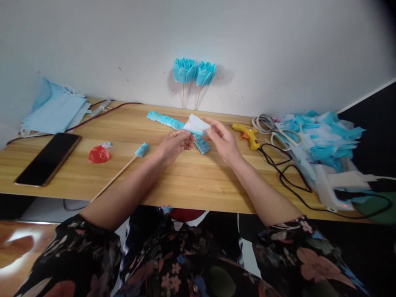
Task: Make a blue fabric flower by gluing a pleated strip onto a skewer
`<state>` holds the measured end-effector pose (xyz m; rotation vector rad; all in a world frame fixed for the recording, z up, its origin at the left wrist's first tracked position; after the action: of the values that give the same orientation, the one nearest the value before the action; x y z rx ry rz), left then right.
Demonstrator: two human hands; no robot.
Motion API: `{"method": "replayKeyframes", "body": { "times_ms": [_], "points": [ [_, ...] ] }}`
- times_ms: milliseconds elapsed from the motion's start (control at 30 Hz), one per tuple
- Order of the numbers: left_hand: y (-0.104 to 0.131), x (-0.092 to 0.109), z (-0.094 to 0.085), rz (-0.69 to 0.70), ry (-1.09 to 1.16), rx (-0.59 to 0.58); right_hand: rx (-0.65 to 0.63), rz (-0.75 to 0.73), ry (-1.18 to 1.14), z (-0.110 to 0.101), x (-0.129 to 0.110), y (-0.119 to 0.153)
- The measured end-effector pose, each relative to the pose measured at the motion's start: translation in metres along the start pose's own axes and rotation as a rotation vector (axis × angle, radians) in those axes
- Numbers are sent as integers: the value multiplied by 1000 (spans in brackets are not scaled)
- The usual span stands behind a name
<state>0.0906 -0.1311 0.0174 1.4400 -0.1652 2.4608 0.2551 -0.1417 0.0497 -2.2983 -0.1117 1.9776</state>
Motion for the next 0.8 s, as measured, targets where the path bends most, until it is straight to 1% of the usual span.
{"method": "replayKeyframes", "body": {
  "times_ms": [100, 233, 467, 567, 800],
  "points": [
    [-1, 1, -3, 0, 15, 32, 4, -29, 48, -2, 1, -3],
    [-1, 3, -3, 18, 11, 25, -38, -13, 10, 2, 4, -5],
    [-4, -2, -1, 38, -41, -38, -85, 85, -85, 8, 4, 0],
    [-4, -2, -1, 45, -74, -52, -111, 88, -70, 12, 1, 2],
    [-2, 3, 4, 83, -142, -60, -110, 101, -74, 12, 1, 2]
  ]
}}
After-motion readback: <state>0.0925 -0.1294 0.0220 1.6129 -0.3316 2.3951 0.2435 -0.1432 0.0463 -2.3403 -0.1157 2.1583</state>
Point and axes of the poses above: each hand's wrist, its own y-axis away from the middle knuckle, its own z-axis out of the palm, x = y × z, the point moved 8 cm from there along -y, towards the middle knuckle, and after that the axes turned 9 degrees about z, right-handed, at the moved point
